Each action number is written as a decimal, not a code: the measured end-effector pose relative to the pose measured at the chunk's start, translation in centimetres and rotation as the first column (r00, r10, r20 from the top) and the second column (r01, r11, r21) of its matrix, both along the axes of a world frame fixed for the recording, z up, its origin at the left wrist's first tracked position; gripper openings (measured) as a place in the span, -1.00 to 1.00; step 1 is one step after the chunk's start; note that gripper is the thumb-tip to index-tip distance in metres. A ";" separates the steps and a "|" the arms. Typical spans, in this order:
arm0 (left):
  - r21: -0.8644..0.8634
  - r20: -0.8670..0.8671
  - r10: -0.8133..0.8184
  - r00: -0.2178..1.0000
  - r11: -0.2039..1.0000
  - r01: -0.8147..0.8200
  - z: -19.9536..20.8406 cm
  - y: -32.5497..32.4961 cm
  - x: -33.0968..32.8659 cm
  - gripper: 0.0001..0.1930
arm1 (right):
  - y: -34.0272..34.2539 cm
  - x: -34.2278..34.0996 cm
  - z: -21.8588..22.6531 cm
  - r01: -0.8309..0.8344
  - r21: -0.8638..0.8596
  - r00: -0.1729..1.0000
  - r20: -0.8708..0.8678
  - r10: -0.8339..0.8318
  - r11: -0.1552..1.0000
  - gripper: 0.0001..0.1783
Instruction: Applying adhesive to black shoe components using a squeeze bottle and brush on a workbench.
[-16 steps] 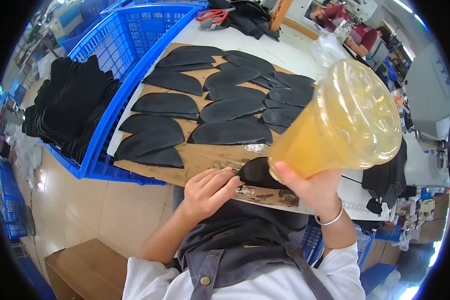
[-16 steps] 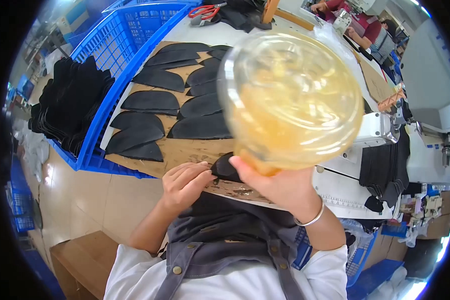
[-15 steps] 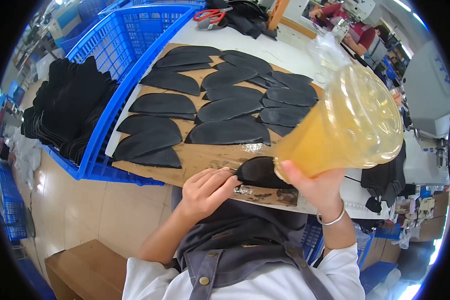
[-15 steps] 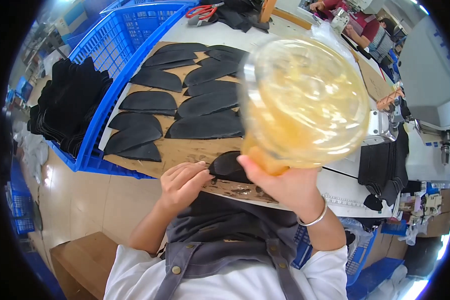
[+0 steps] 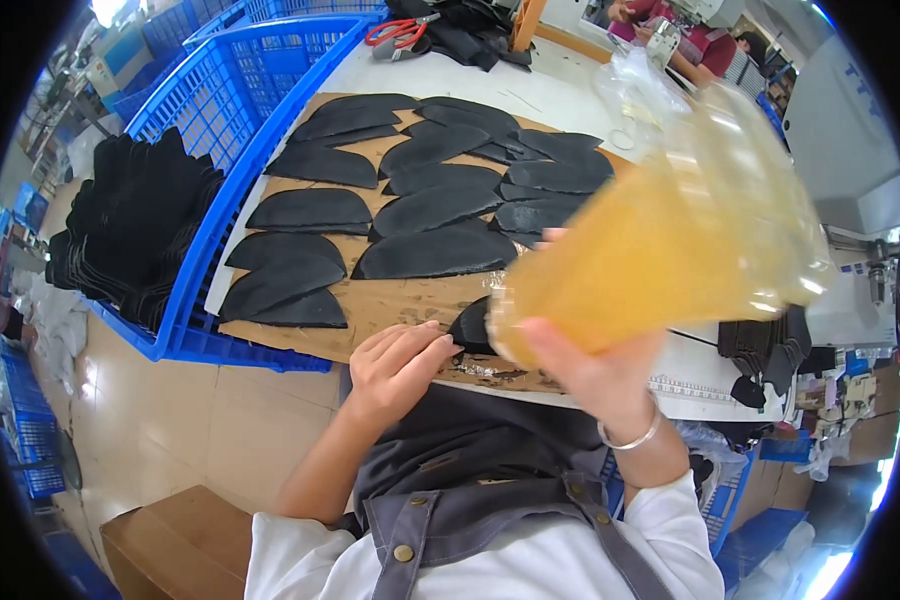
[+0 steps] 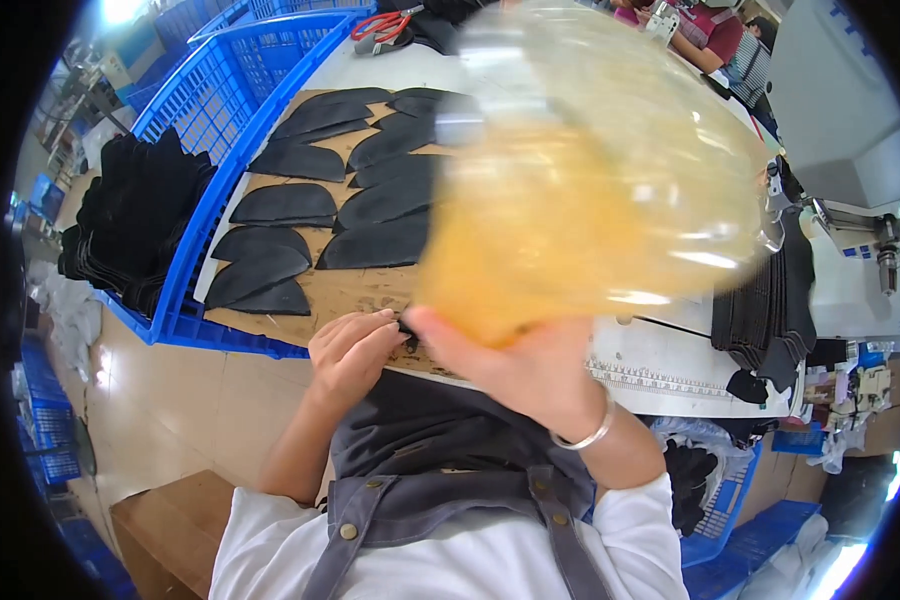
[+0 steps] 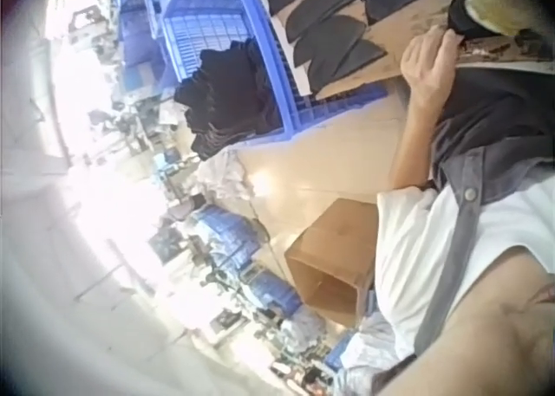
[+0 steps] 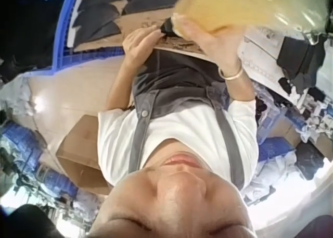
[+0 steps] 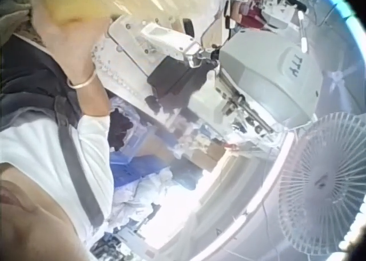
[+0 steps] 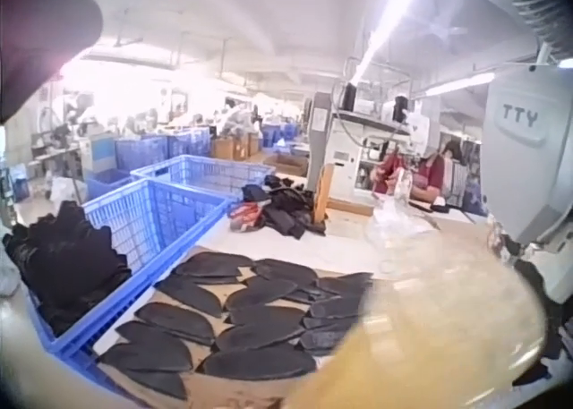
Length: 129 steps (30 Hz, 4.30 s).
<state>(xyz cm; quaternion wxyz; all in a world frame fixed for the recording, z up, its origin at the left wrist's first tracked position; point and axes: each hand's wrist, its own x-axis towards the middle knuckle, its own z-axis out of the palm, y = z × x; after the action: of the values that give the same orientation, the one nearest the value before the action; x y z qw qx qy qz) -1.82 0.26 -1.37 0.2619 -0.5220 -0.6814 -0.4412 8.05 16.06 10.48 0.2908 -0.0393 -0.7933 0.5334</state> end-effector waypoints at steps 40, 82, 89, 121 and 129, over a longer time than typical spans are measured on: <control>-0.731 0.148 -0.356 0.923 0.589 0.344 9.6 8.9 1.4 -0.38 | 8.6 11.4 -10.9 -0.271 -0.899 0.908 -0.357 -0.219 0.343 -0.23; -0.488 0.218 -0.395 0.893 0.748 0.450 9.0 8.7 2.0 -0.54 | 8.8 11.6 -11.1 -0.328 -0.902 0.903 -0.387 -0.187 0.281 -0.23; -0.559 0.297 -0.451 0.842 0.633 0.536 9.6 8.3 1.2 -0.41 | 9.0 11.7 -11.4 -0.341 -0.879 0.902 -0.406 -0.148 0.333 -0.22; -0.017 0.308 0.223 0.925 0.973 -0.229 14.5 2.1 -3.8 -0.90 | 9.1 11.7 -11.4 -0.352 -0.885 0.898 -0.411 -0.157 0.306 -0.25; -0.134 0.420 0.146 0.895 0.986 -0.098 12.3 9.0 -3.8 -0.88 | 9.1 11.8 -11.4 -0.362 -0.887 0.896 -0.416 -0.155 0.286 -0.24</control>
<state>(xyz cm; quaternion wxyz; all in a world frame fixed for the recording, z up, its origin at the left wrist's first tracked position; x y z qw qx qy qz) -5.61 9.23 10.94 0.1039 -0.3820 -0.7768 -0.4897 19.81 25.17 -0.93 0.3380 -0.0337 -0.2350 0.9107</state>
